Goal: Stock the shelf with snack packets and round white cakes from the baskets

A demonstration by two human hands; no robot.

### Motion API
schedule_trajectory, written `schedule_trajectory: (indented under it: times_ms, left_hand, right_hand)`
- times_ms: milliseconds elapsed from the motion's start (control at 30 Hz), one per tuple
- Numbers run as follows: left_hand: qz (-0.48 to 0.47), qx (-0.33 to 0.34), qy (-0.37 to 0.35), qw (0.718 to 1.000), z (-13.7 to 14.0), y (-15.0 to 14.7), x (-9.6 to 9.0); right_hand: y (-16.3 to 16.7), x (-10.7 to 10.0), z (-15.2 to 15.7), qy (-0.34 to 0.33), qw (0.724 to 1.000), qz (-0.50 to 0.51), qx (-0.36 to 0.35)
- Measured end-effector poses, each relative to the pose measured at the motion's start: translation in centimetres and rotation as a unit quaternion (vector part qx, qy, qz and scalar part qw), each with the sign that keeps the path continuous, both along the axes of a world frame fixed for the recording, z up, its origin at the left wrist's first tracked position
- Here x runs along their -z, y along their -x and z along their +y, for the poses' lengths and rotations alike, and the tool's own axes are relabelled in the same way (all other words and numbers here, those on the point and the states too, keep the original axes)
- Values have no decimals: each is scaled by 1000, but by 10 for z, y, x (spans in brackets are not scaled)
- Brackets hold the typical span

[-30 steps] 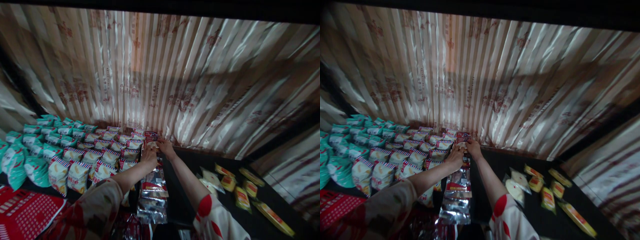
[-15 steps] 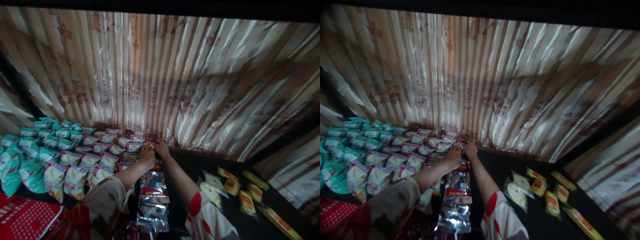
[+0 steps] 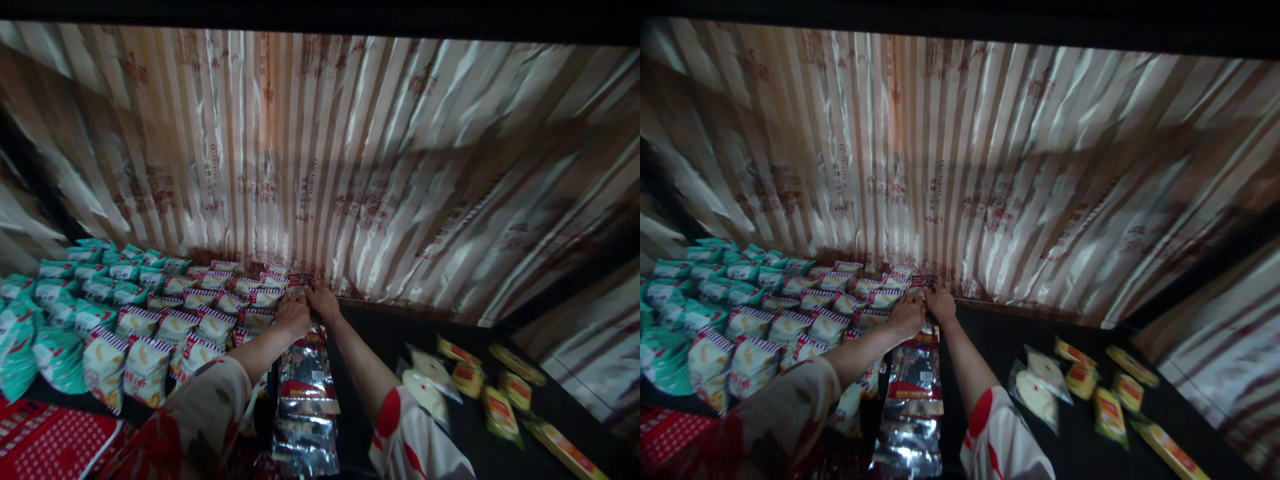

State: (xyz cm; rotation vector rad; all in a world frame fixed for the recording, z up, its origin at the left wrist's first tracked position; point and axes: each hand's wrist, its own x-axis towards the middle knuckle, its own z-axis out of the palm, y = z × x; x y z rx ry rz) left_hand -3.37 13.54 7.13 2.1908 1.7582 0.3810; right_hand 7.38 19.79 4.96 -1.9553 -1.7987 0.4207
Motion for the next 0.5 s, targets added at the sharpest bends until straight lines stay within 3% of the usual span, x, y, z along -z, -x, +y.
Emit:
schedule_trajectory:
  times_ms: [167, 267, 367, 500]
  left_hand:
    - [-2, -5, -12, 1000, -8, -2, -16]
    - [-4, 15, -23, 1000, -18, 0, -35]
    - [-2, 57, -17, 998, -36, 6, -56]
    - [3, 118, 15, 993, -81, 17, -83]
  right_hand:
    - [-7, -10, -12, -63, 997, 38, -2]
    - [-9, -26, -27, -135, 979, 150, -5]
    - [-5, -56, -55, -204, 927, 316, 4]
    - [-2, -93, -128, -251, 814, 522, -40]
